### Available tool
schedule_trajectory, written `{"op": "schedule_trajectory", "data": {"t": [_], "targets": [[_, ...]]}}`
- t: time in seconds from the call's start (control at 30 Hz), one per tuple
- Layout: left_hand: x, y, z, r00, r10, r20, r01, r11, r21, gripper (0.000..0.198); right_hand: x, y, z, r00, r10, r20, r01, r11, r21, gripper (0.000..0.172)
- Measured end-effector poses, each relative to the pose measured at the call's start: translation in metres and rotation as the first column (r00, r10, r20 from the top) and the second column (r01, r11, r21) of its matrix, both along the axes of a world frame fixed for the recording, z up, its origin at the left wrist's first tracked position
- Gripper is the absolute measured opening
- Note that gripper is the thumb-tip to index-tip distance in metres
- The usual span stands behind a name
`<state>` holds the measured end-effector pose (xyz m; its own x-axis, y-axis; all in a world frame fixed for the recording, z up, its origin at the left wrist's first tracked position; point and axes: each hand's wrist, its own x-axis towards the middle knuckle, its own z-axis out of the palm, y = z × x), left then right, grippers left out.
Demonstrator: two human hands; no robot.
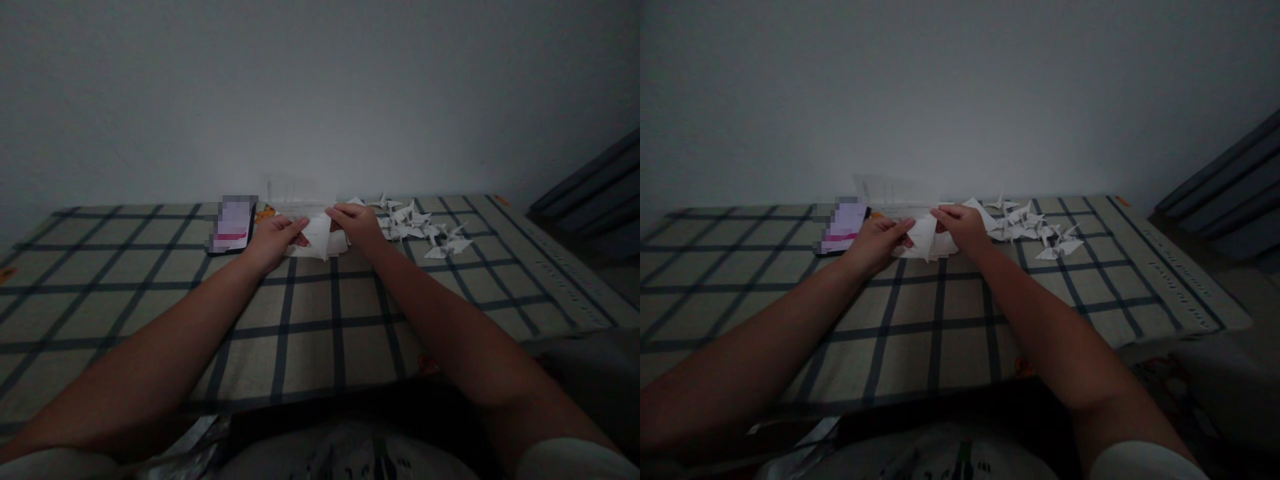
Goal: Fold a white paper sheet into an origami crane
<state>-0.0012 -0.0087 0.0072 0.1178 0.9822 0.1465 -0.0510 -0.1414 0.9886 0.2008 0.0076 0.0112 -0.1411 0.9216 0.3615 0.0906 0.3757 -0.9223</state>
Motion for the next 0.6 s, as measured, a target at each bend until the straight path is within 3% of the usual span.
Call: {"op": "schedule_trajectory", "data": {"t": [0.17, 0.27, 0.6], "targets": [[0.0009, 0.0023, -0.0007, 0.987, 0.019, 0.160, -0.025, 0.999, 0.038, 0.048, 0.0000, 0.0007, 0.0032, 0.999, -0.006, -0.047, 0.004, 0.998, -0.060, 0.034], [-0.0002, 0.0042, -0.0019, 0.984, 0.080, 0.161, -0.096, 0.991, 0.092, 0.043, 0.0005, 0.0001, 0.0050, 0.998, -0.002, -0.055, -0.001, 0.998, -0.065, 0.035], [-0.0009, 0.0052, 0.0002, 0.948, 0.187, 0.259, -0.215, 0.973, 0.084, 0.035, 0.0058, 0.0033, 0.0012, 0.995, 0.037, 0.094, -0.034, 0.999, -0.028, 0.036]]}}
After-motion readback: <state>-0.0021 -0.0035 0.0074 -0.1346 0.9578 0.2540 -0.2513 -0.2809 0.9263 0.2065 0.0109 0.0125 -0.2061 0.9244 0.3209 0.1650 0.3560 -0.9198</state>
